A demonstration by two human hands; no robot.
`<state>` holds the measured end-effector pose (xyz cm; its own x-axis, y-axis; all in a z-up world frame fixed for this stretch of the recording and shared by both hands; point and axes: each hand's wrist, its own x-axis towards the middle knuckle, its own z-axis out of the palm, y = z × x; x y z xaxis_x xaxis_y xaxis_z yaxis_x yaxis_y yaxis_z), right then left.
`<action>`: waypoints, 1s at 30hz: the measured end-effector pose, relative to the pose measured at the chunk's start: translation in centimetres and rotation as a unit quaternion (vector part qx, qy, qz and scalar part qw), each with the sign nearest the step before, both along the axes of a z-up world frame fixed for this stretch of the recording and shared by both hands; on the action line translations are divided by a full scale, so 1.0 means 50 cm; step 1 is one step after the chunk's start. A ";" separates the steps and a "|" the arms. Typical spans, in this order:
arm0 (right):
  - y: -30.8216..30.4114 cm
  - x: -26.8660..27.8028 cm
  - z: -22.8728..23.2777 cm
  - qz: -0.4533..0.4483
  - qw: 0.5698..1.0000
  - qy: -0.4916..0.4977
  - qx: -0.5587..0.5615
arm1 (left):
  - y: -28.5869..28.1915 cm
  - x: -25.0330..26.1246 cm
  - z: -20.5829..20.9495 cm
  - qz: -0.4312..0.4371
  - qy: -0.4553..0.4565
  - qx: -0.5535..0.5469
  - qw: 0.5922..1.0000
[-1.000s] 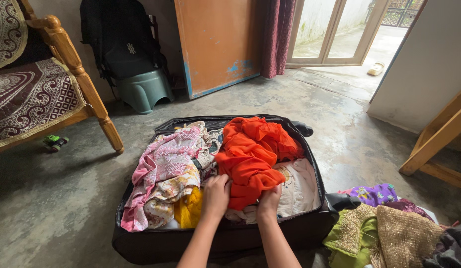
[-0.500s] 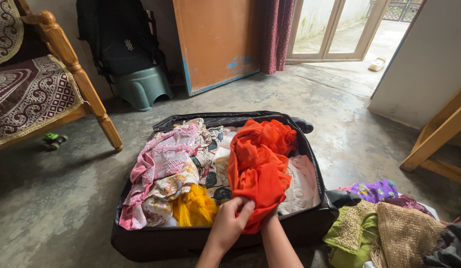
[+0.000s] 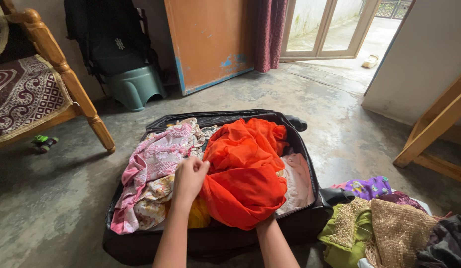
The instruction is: The person unzips a brown suitcase and removes various pieces of clothing by hand, placing them onto the floor one at a time.
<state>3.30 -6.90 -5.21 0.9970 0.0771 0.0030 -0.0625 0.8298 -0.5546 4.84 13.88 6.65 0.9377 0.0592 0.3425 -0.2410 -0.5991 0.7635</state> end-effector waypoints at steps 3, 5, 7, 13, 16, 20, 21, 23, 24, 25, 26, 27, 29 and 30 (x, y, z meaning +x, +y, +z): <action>-0.013 -0.002 -0.007 -0.001 1.000 0.010 -0.018 | -0.029 0.052 -0.013 0.019 -0.213 0.054 0.975; -0.022 -0.007 -0.018 -0.002 0.999 0.021 -0.029 | -0.061 0.093 -0.038 -0.028 -0.211 0.104 0.972; -0.026 -0.011 -0.029 0.001 0.999 0.032 -0.035 | -0.080 0.123 -0.078 -0.056 -0.163 0.144 0.975; -0.036 -0.009 -0.025 0.005 0.998 0.039 -0.047 | -0.064 0.153 -0.172 -0.019 -0.001 0.078 0.997; -0.029 -0.012 -0.008 0.011 0.998 0.036 -0.048 | -0.027 0.157 -0.143 -0.031 -0.039 -0.038 0.998; -0.041 -0.036 0.033 0.017 0.998 0.029 -0.051 | 0.005 0.094 -0.010 -0.150 0.098 -0.326 0.928; -0.049 -0.045 0.044 0.018 0.998 0.029 -0.051 | 0.006 0.068 0.027 -0.189 0.123 -0.393 0.891; -0.074 -0.071 0.066 0.015 0.998 0.025 -0.060 | 0.008 0.004 0.092 -0.216 0.154 -0.419 0.868; -0.090 -0.088 0.077 0.015 0.997 0.024 -0.067 | 0.010 -0.029 0.122 -0.229 0.169 -0.432 0.856; -0.105 -0.104 0.089 0.013 0.997 0.023 -0.072 | 0.011 -0.061 0.150 -0.240 0.185 -0.439 0.846; -0.123 -0.120 0.102 0.010 0.997 0.020 -0.072 | 0.008 -0.090 0.174 -0.252 0.201 -0.447 0.835; -0.146 -0.142 0.115 0.004 0.997 0.019 -0.078 | 0.007 -0.115 0.197 -0.263 0.216 -0.453 0.824; -0.193 -0.187 0.138 -0.012 0.996 0.015 -0.085 | 0.011 -0.155 0.238 -0.333 0.239 -0.429 0.805; -0.221 -0.205 0.153 -0.026 0.996 0.012 -0.090 | 0.012 -0.169 0.254 -0.367 0.251 -0.416 0.793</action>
